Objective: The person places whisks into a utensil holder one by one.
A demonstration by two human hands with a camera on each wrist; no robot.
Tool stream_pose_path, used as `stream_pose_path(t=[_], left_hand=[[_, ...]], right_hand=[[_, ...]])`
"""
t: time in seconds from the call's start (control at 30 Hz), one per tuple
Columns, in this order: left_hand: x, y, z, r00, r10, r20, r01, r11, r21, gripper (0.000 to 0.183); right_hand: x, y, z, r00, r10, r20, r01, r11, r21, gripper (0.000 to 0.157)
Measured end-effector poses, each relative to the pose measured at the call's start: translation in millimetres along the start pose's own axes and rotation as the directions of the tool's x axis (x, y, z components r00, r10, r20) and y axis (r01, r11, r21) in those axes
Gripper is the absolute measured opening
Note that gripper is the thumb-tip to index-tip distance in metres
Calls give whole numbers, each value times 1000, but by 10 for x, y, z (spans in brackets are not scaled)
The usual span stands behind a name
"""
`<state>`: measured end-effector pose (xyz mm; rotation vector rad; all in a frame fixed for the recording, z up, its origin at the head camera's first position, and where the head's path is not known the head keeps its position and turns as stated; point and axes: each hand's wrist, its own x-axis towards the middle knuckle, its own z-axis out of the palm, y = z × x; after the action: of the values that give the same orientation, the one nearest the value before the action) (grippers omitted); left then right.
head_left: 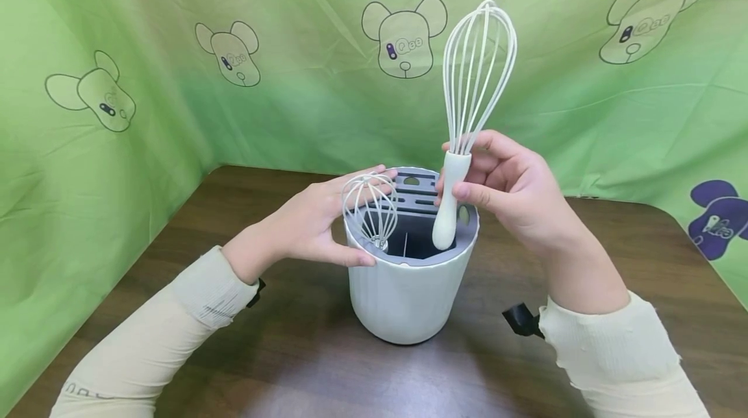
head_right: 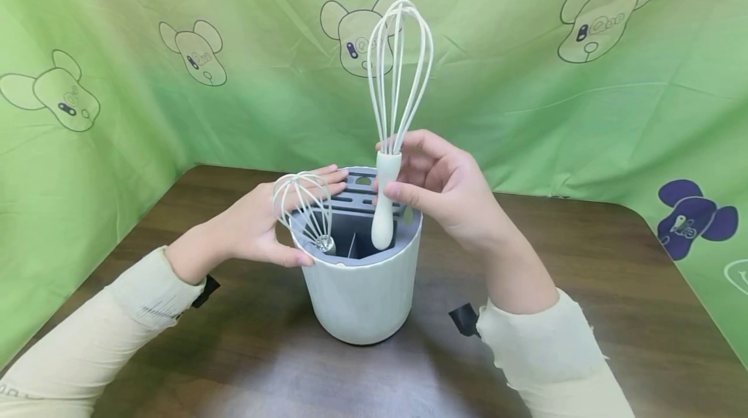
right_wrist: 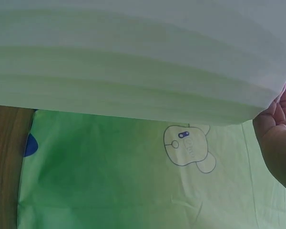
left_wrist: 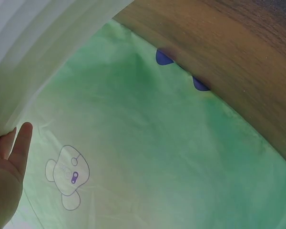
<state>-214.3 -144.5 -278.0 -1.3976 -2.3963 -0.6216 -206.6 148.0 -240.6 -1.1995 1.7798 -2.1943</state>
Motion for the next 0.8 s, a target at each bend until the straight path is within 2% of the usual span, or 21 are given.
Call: stream_pose_path(t=[0.27, 0.53, 0.8], left_hand=[[3, -17, 12, 1000, 21, -19, -21, 1000, -8, 87], [5, -24, 14, 999, 31, -26, -31, 1000, -4, 88], [7, -25, -7, 999, 33, -22, -33, 999, -7, 88]], right_hand=[[-18, 20, 33, 997, -14, 73, 23, 992, -124, 41], [-39, 31, 54, 992, 25, 124, 0, 979, -203, 38], [-46, 12, 93, 985, 72, 160, -12, 937, -349, 36]])
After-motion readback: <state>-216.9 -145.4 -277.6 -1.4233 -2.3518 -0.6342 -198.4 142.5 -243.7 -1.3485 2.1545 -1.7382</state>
